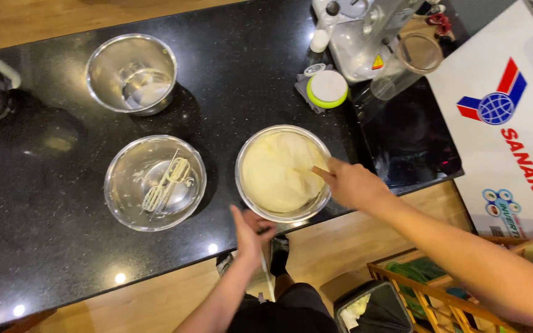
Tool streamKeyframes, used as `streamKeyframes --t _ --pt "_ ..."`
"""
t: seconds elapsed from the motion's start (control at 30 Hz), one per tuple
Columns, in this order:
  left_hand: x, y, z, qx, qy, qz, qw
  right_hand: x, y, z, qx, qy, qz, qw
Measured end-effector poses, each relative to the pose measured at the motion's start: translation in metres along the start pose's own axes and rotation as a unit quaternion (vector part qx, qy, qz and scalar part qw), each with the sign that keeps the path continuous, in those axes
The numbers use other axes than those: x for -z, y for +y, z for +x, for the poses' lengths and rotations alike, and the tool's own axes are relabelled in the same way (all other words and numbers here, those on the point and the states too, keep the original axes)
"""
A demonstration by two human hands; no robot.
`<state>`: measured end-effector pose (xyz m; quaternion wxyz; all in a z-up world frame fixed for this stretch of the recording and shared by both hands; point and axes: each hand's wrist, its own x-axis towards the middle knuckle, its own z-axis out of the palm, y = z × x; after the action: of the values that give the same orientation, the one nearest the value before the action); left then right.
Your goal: Whip cream in a bowl using a hand mixer, then detach the beaters and stir manually with a spatula.
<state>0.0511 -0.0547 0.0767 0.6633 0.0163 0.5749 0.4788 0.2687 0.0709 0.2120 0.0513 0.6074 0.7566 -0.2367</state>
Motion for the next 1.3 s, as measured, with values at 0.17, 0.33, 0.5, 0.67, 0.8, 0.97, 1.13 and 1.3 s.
streamKeyframes --t 0.17,0.33,0.5,0.67,0.8,0.97,1.13,1.3 --pt "0.005 0.069 0.071 -0.117 0.007 0.106 0.987 -0.027 -0.015 -0.021 0.07 -0.156 -0.302 0.938" --pt "0.013 0.084 0.085 -0.081 -0.046 0.138 0.986 -0.001 -0.046 -0.004 -0.019 -0.318 -0.083 0.944" --pt "0.014 0.063 0.028 -0.031 -0.083 -0.015 0.996 0.001 -0.061 0.005 -0.175 -0.376 0.296 0.861" --pt "0.015 -0.013 0.005 -0.006 -0.064 -0.129 0.99 -0.004 -0.016 0.023 -0.186 -0.325 0.47 0.8" --pt "0.032 -0.027 0.041 -0.04 -0.055 -0.042 0.997 0.007 -0.016 0.004 -0.087 -0.067 0.135 0.985" --pt "0.012 0.073 0.066 -0.131 -0.002 0.121 0.984 -0.029 -0.021 -0.023 0.066 -0.122 -0.246 0.959" --pt "0.025 0.083 0.1 -0.098 -0.056 0.163 0.98 -0.012 -0.053 -0.013 -0.04 -0.325 -0.016 0.945" --pt "0.013 0.062 0.012 -0.023 -0.067 -0.022 0.997 0.009 -0.082 -0.012 -0.199 -0.345 0.354 0.846"
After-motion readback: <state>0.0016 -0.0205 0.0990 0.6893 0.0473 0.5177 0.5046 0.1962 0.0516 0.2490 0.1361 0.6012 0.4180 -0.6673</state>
